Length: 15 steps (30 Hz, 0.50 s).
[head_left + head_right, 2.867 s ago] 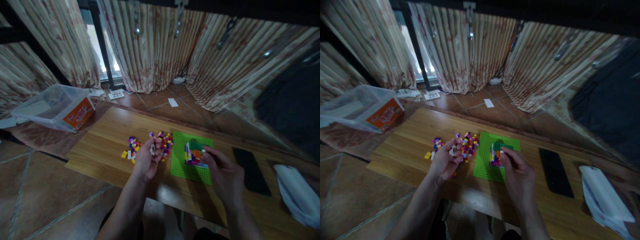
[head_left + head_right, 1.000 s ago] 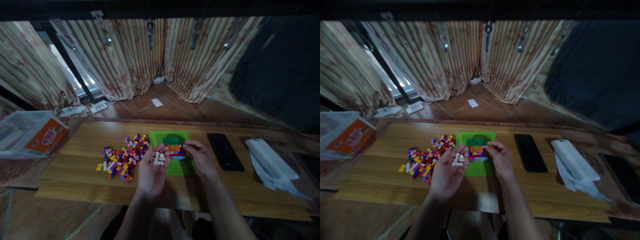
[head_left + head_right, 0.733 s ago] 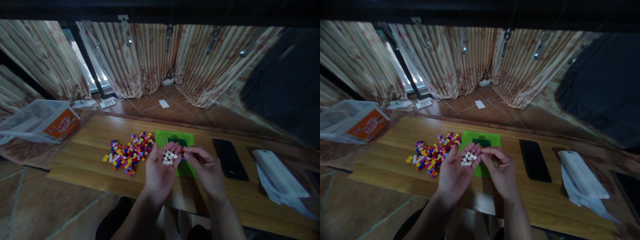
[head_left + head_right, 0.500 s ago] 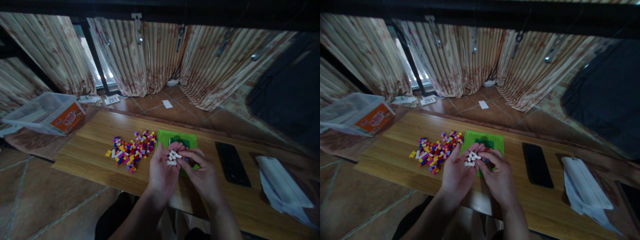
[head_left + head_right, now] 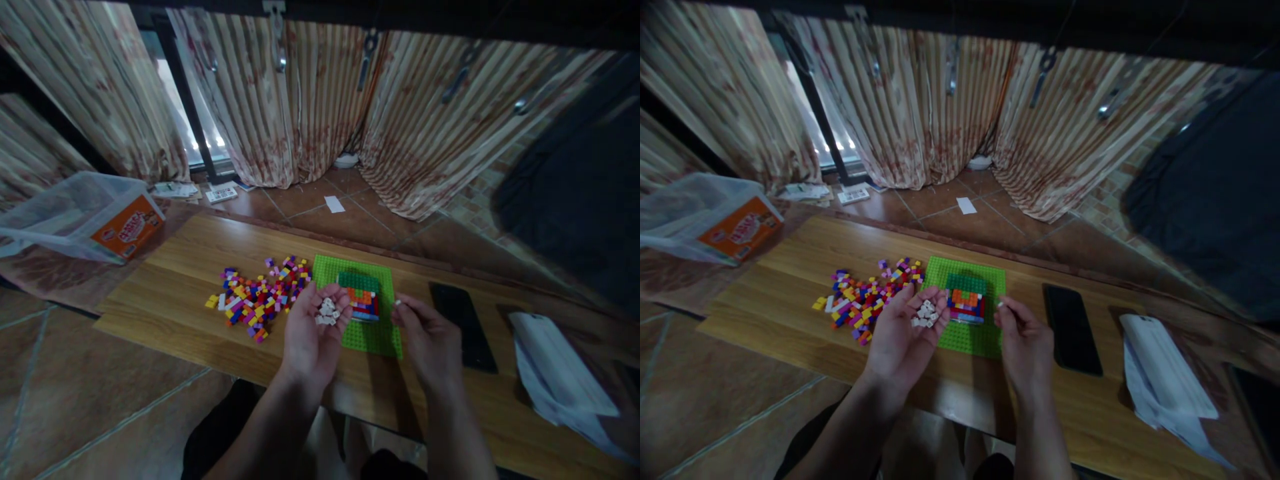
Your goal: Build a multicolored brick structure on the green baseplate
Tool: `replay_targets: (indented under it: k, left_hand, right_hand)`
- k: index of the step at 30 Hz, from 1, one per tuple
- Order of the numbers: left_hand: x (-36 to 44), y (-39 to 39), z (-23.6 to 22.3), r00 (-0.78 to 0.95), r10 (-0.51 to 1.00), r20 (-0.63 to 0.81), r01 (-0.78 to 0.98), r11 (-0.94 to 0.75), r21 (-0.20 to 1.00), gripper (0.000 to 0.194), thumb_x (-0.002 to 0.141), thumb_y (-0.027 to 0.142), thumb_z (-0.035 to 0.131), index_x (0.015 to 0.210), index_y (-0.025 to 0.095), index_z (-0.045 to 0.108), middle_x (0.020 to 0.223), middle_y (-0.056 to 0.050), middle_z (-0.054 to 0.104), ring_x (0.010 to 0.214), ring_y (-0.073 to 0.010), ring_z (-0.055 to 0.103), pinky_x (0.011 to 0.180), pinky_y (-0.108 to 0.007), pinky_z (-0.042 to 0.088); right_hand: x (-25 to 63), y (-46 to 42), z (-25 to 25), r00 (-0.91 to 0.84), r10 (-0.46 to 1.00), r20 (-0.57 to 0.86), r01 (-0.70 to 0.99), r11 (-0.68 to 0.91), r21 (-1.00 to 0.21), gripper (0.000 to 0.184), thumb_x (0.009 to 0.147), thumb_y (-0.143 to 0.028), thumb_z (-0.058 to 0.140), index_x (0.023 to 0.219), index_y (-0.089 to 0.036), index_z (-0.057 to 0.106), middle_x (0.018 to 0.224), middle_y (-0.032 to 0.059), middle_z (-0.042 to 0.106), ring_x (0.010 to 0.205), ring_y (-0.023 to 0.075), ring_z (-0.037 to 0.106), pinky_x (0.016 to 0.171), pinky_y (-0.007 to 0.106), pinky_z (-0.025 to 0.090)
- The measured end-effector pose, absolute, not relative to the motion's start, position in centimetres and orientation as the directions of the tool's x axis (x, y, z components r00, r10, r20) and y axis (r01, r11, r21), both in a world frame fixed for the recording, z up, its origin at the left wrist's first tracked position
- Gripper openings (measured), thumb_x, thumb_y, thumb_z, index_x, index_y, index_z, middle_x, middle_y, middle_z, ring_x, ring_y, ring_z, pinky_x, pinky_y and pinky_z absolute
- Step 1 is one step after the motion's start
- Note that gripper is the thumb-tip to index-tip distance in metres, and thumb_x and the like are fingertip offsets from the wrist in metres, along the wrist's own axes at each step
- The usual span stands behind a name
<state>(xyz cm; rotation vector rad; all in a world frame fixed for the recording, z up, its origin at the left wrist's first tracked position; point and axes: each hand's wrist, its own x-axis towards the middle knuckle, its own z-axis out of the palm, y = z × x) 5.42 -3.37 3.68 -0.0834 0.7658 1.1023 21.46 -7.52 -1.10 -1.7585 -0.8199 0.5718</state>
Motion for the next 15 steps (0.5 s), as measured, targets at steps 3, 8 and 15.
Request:
replay_targets:
  k: [3,8,15]
  left_hand:
    - [5.2,-3.2,3.7,0.233,0.773,-0.59,-0.823,0.48,0.305,0.031,0.091,0.029,0.052,0.075,0.008,0.068,0.075,-0.01,0.067,0.066,-0.0131,0.063,0.067,-0.025,0.054]
    - [5.2,-3.3,3.7,0.262,0.771,-0.58,-0.811,0.502,0.301,0.029,0.091,0.026,0.052,0.073,0.009,0.067,0.071,-0.007,0.066,0.063,-0.0113,0.061,0.064,-0.024,0.053]
    - [4.9,-3.2,3.7,0.28,0.777,-0.564,-0.814,0.503,0.29,0.029,0.091,0.024,0.052,0.072,0.009,0.067,0.07,-0.007,0.065,0.063,-0.0103,0.06,0.065,-0.023,0.051]
  right_hand:
    - [22.0,-7.3,-1.8,0.592,0.806,0.001,0.365,-0.268,-0.892,0.032,0.081,-0.041,0.062,0.099,-0.019,0.075,0.088,0.0081,0.076,0.078,0.0237,0.07,0.075,0.039,0.054]
    - [21.1,-6.8,-1.4,0.549,0.829,0.111,0.49,-0.212,-0.845,0.033,0.08,-0.043,0.062,0.096,-0.017,0.075,0.096,0.011,0.076,0.088,0.0259,0.07,0.083,0.041,0.053]
    - [20.5,-6.2,-1.3,0.504,0.85,0.152,0.535,-0.169,-0.828,0.029,0.082,-0.043,0.062,0.089,-0.018,0.075,0.089,0.009,0.076,0.079,0.0235,0.07,0.073,0.037,0.053]
